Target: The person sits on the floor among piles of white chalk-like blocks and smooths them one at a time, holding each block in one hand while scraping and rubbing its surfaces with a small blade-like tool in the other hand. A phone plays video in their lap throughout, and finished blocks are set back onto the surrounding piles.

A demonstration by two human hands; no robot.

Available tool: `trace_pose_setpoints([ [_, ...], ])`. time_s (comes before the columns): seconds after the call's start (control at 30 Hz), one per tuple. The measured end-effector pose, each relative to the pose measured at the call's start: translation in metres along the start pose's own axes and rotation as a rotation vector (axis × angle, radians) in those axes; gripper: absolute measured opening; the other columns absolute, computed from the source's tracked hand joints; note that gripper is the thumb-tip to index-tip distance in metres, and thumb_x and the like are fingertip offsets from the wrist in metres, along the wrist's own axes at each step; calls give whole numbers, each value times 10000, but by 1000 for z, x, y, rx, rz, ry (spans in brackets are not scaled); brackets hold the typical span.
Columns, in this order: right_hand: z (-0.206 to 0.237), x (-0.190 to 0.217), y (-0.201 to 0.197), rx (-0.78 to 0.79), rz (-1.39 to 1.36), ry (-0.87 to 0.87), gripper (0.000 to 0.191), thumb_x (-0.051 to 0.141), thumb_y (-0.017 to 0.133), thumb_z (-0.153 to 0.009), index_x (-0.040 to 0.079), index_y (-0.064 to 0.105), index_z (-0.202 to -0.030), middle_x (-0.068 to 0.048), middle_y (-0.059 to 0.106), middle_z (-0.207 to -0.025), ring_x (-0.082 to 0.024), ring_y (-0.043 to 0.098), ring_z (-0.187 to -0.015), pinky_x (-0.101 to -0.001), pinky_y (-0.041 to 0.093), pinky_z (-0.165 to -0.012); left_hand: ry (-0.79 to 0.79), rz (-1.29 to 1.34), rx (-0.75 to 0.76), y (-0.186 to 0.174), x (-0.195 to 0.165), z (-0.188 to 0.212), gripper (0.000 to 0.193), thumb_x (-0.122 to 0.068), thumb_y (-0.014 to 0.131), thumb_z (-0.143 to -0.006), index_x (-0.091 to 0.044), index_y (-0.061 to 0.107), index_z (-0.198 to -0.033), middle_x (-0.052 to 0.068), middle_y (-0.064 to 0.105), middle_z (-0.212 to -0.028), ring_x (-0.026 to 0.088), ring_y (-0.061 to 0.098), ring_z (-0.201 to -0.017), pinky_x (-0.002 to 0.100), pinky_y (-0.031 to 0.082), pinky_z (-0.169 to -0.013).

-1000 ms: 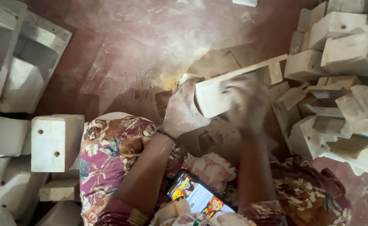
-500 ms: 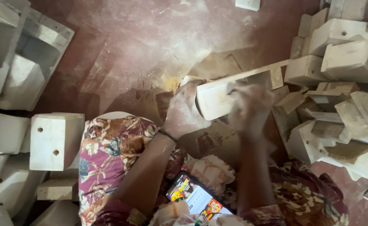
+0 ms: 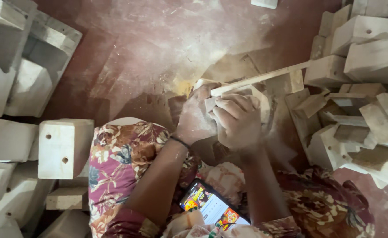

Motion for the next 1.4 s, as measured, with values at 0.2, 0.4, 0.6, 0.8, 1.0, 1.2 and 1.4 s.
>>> trace_pose_setpoints([
  [0.2, 12, -40, -4, -127, 8, 271, 162, 38, 569, -960, 122, 708, -971, -55, 746, -1072, -223, 699, -1008, -412, 522, -909, 31, 20, 6, -1, -6, 0, 712, -255, 860, -656, -74, 566, -1279, 163, 681, -1162, 353, 669, -1131, 433, 538, -987],
  [0.4, 11, -10, 11, 23, -117, -178, 214, 56, 554, -873, 120, 711, -1004, -92, 740, -1062, -271, 698, -984, -424, 522, -887, -10, -18, 80, 0, -1, -5, 556, -233, 736, -875, -105, 553, -1384, 117, 687, -1213, 296, 712, -1142, 378, 579, -985],
  [0.6, 0, -10, -5, -108, 0, 164, 188, 21, 578, -895, 152, 662, -999, -31, 741, -1095, -221, 701, -993, -401, 517, -901, -20, 19, -12, -6, -8, 0, 714, -286, 878, -682, -65, 554, -1279, 157, 672, -1150, 322, 694, -1091, 391, 561, -954],
  [0.8, -16, 5, -11, 15, -46, -27, 171, 30, 600, -909, 147, 676, -1009, -5, 735, -1123, -208, 694, -1024, -406, 511, -944, 81, 12, 17, -11, -10, -4, 725, -222, 842, -693, -61, 541, -1332, 158, 658, -1205, 341, 682, -1127, 398, 554, -974],
  [1.0, -26, 10, -18, -4, -1, 54, 150, 55, 624, -901, 132, 694, -1011, 4, 730, -1135, -208, 686, -1039, -418, 496, -968, 26, 41, -25, -6, -1, -2, 677, -230, 840, -701, -56, 546, -1285, 149, 656, -1169, 342, 687, -1108, 403, 562, -962],
  [1.2, -7, -11, -11, 8, 66, 164, 137, 58, 608, -927, 113, 711, -999, -11, 733, -1122, -227, 678, -1039, -443, 462, -1024, 101, -11, -19, -7, -7, -1, 710, -245, 863, -710, -46, 534, -1307, 163, 643, -1196, 351, 668, -1120, 411, 552, -958],
  [1.4, 17, -37, 0, -90, 102, 177, 134, 76, 640, -896, 85, 712, -1008, -48, 708, -1080, -262, 669, -1000, -460, 458, -925, 54, 36, 11, -7, -5, -4, 745, -217, 844, -613, -55, 537, -1272, 160, 639, -1159, 349, 674, -1078, 404, 558, -917],
])
Point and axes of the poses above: each hand's wrist, its own z-axis away from the middle knuckle, its own y-axis out of the palm, x = y × z, the point moved 6 cm from there along -z, towards the middle knuckle
